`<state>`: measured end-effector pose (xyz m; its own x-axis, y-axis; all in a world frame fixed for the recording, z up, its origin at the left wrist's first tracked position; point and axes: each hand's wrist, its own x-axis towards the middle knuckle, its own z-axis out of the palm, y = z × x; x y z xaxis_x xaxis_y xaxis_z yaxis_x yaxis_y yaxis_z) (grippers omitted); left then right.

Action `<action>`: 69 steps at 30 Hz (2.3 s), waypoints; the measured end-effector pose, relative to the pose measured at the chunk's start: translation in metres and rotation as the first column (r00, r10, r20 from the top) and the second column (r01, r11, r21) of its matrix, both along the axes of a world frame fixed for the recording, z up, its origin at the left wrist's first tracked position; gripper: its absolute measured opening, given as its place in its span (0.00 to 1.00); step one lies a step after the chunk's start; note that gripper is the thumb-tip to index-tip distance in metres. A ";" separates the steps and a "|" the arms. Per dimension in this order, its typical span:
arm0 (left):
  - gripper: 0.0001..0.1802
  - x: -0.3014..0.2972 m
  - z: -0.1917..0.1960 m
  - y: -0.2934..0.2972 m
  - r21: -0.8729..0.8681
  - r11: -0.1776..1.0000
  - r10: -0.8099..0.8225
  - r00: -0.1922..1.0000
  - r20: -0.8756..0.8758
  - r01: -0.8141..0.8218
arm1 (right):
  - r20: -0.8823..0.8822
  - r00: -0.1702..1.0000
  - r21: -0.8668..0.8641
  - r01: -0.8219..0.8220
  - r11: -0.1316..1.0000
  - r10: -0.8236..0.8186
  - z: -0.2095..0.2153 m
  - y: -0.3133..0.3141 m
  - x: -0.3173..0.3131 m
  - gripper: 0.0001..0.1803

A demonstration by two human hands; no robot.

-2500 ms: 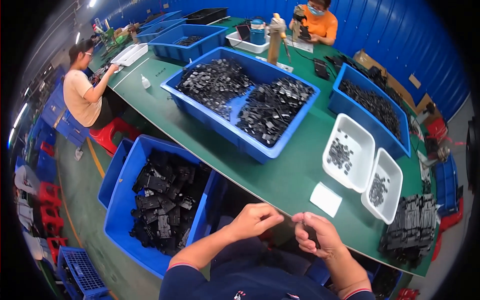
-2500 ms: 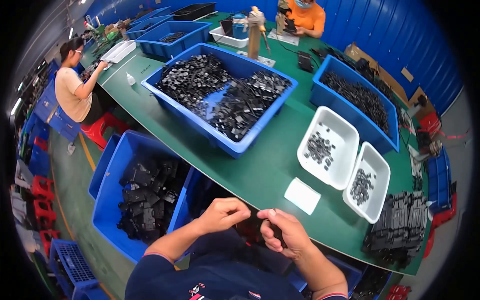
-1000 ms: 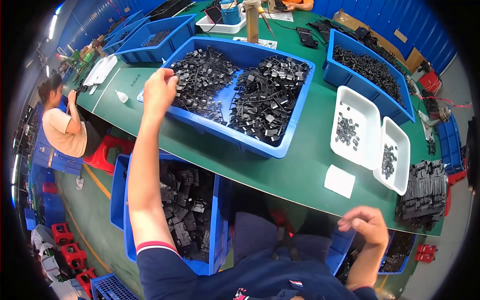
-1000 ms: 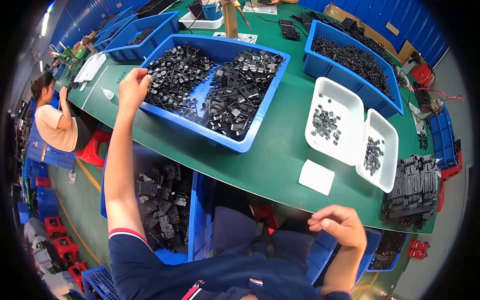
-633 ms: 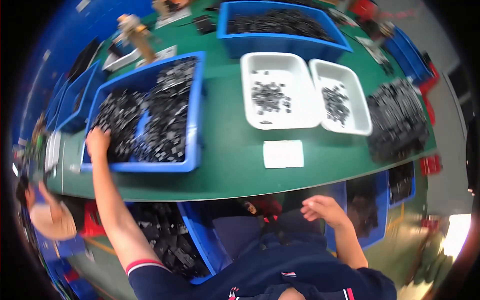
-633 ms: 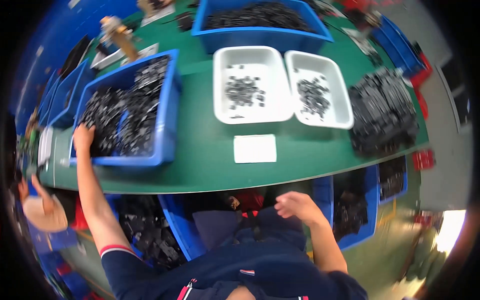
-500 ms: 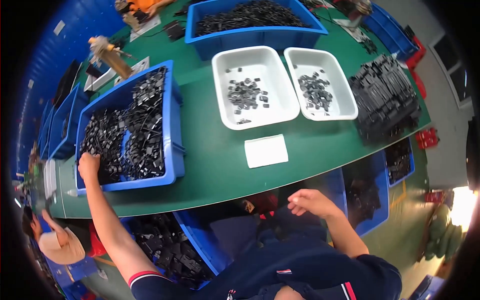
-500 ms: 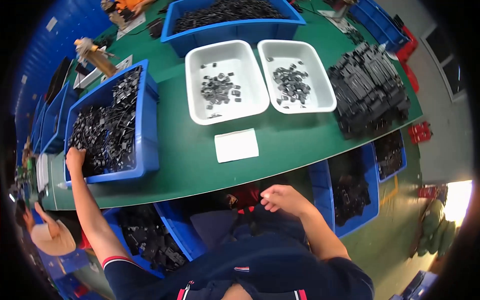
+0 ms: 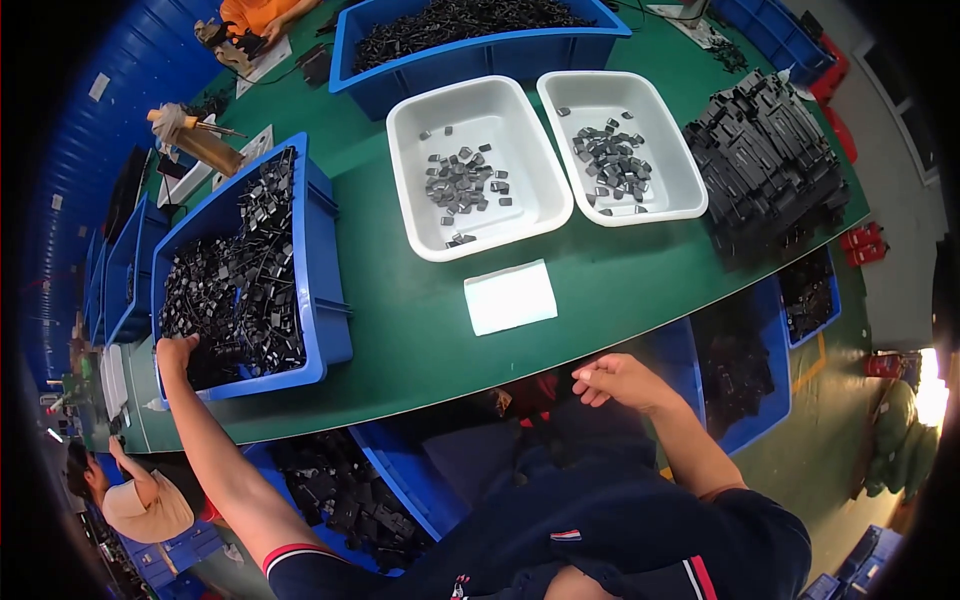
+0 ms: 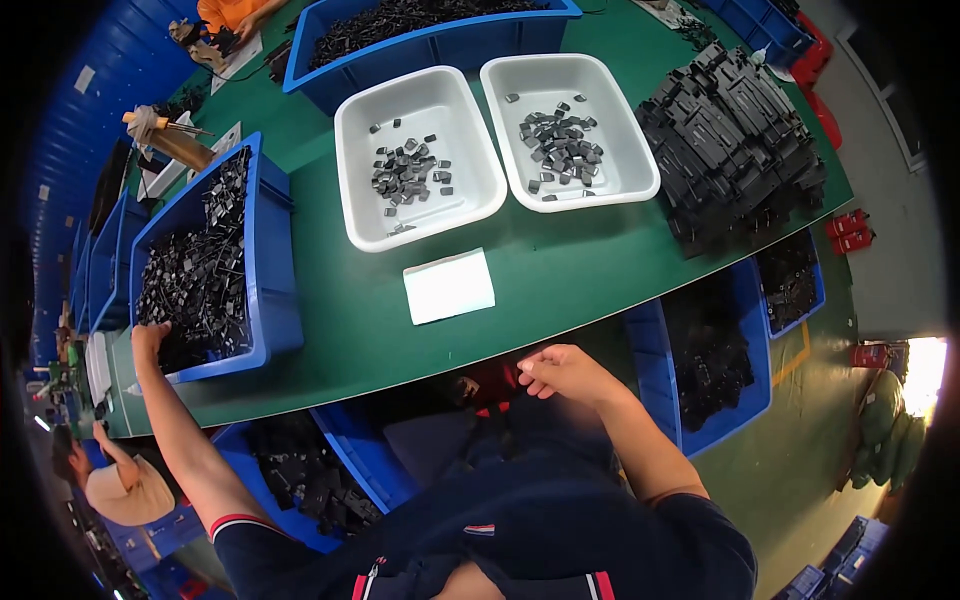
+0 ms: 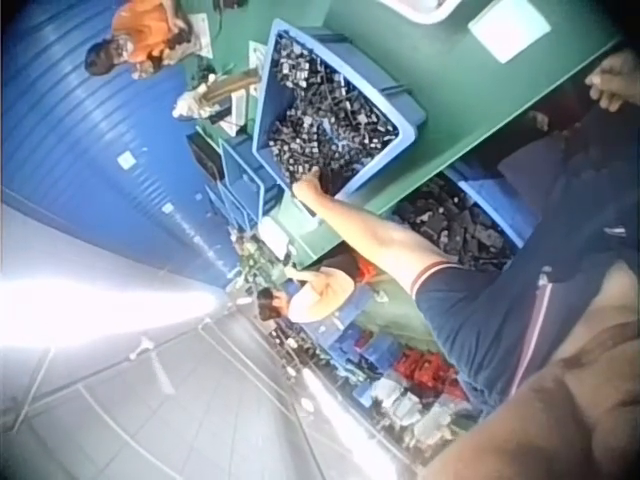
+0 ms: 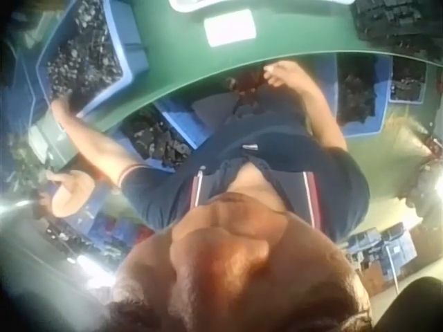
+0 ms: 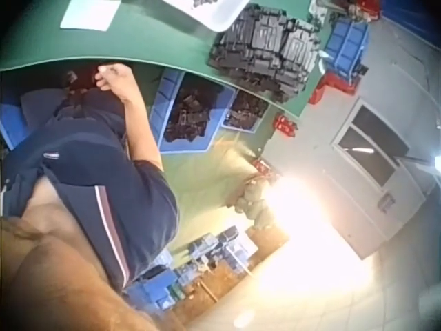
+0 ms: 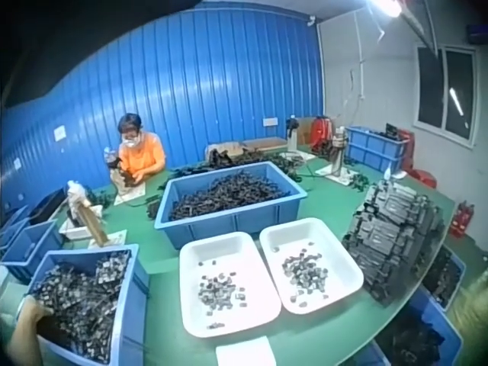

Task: The person assembles small black plastic components by hand at an industrial workstation.

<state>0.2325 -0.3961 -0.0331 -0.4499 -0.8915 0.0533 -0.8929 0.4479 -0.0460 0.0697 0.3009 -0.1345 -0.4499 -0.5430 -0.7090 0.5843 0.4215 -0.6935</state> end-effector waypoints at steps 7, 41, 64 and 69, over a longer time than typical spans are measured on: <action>0.19 0.016 0.022 0.023 0.028 0.996 -0.071 0.928 -0.366 0.087 | -0.023 0.999 0.019 0.028 0.999 -0.028 -0.007 0.005 0.004 0.18; 0.08 0.031 0.044 0.065 0.596 0.618 0.641 0.112 -0.760 0.513 | 0.044 0.998 -0.094 0.053 0.994 -0.049 0.000 -0.010 0.017 0.12; 0.10 -0.045 -0.013 0.450 0.476 0.108 0.785 0.219 -0.580 0.873 | -0.153 0.988 -0.555 -0.067 0.829 -0.023 0.087 -0.127 0.044 0.24; 0.13 -0.047 -0.019 0.476 0.494 0.101 0.763 0.251 -0.595 0.864 | -0.186 0.982 -0.451 -0.056 0.891 -0.032 0.071 -0.107 0.043 0.24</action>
<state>0.1852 0.0802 -0.0524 -0.8598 -0.4672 -0.2062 0.1424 -0.6071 0.7818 0.1124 0.1935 -0.0639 -0.5393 -0.7905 -0.2905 0.4251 0.0422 -0.9042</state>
